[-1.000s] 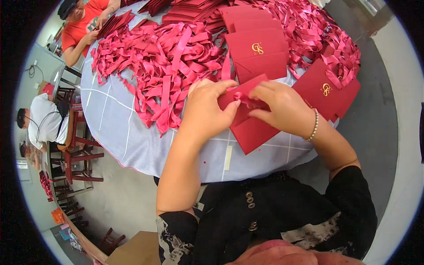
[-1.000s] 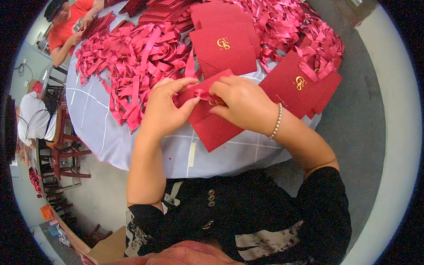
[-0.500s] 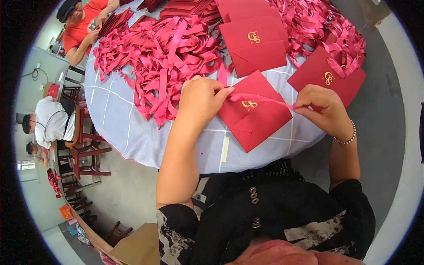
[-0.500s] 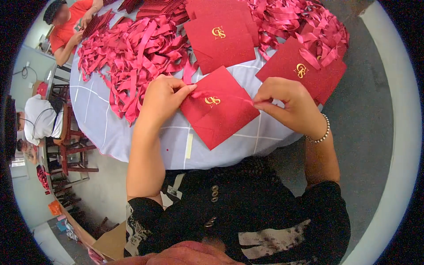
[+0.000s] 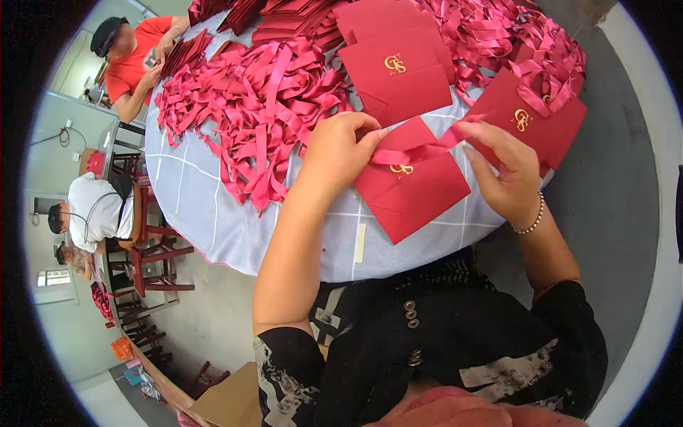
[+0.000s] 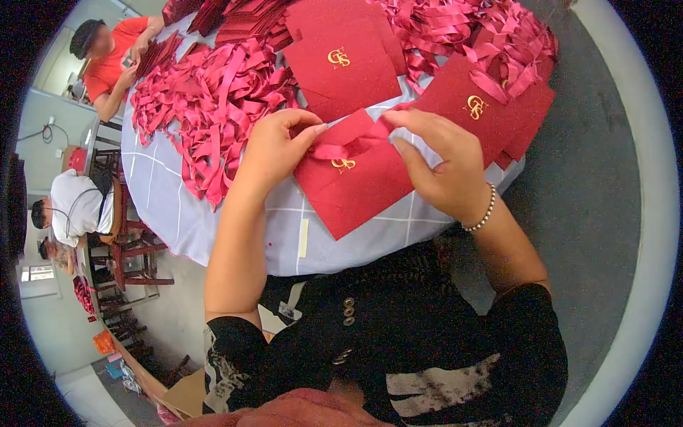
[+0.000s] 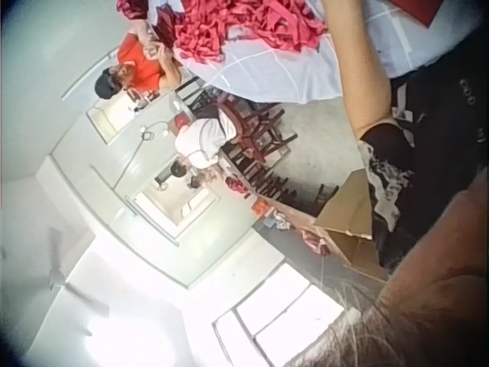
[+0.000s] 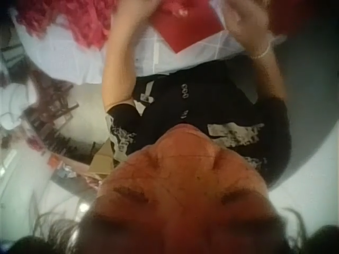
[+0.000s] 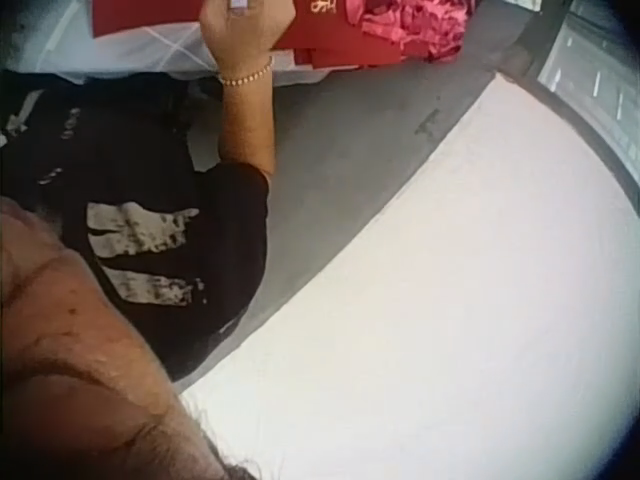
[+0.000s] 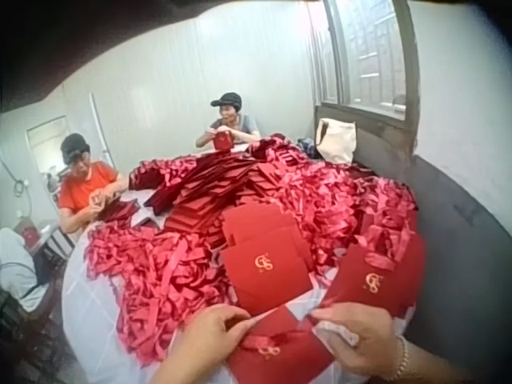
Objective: The person assembles paper gift bags by hand, threading ribbon handles through the slots, folding the bags, and stacking them.
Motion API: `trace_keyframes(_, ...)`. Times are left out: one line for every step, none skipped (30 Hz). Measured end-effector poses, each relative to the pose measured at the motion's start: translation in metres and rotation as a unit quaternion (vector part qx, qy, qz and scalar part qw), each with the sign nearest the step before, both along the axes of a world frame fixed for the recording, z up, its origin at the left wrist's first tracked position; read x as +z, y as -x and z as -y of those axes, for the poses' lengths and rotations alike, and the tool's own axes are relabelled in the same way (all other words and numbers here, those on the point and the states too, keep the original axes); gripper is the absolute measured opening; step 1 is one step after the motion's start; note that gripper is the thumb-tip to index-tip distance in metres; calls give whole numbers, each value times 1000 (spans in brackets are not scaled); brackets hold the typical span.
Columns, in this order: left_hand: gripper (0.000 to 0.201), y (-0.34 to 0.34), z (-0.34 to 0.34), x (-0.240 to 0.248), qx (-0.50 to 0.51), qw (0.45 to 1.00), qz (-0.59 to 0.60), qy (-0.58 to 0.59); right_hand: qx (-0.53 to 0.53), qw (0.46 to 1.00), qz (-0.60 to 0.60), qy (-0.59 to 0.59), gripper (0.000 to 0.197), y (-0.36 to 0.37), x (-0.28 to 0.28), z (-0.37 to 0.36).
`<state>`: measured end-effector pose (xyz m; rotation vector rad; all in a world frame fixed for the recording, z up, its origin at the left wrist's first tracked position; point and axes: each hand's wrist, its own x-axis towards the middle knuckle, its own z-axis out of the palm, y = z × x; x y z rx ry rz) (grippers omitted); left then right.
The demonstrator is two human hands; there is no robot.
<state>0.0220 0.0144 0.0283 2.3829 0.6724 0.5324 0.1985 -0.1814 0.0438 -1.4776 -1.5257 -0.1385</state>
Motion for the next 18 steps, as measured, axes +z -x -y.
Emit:
trace_keyframes(22,-3,0,0,-10,999,-9,34,34,991,-133,7,20,5,-10,-2)
trace_keyframes(22,-6,0,-1,-22,997,-17,68,33,991,-132,8,20,7,-14,-3)
trace_keyframes(22,-10,2,-1,-22,997,-16,70,99,955,-278,-3,15,9,-16,-5)
trace_keyframes(24,-13,4,-1,-18,996,-29,77,161,894,-417,-14,11,9,-19,-6)
trace_keyframes(25,-15,5,-2,-15,995,-42,84,176,873,-454,-11,10,8,-21,-8)
trace_keyframes(25,-15,4,-5,-17,995,-42,86,173,874,-454,-9,10,6,-21,-12)
trace_keyframes(25,-14,3,-8,-18,994,-51,90,182,844,-504,24,10,4,-20,-17)
trace_keyframes(26,-14,3,-10,-19,993,-61,95,188,810,-553,57,11,4,-18,-22)
trace_keyframes(26,-13,2,-10,-21,993,-60,99,104,829,-541,101,8,14,-10,-28)
trace_keyframes(23,-10,0,-10,-31,987,-57,145,101,829,-541,103,8,13,-9,-30)
trace_keyframes(20,-7,-1,-8,-40,980,-52,187,104,829,-530,147,11,9,-9,-32)
trace_keyframes(20,-5,-2,-9,-40,980,-50,188,106,827,-519,190,14,6,-9,-34)
trace_keyframes(18,-3,-3,-9,-42,974,-37,221,106,827,-518,191,14,4,-10,-36)
trace_keyframes(17,-1,-4,-10,-45,966,-25,255,110,846,-471,222,15,0,-12,-38)
trace_keyframes(17,0,-4,-9,-44,965,-23,256,114,862,-423,253,16,-1,-13,-40)
trace_keyframes(16,2,-2,-7,-39,970,-10,241,114,862,-422,254,16,1,-13,-43)
trace_keyframes(15,3,1,-6,-36,973,3,227,103,883,-383,251,14,4,-15,-46)
trace_keyframes(15,3,3,-2,-36,973,4,229,91,902,-342,247,11,7,-16,-49)
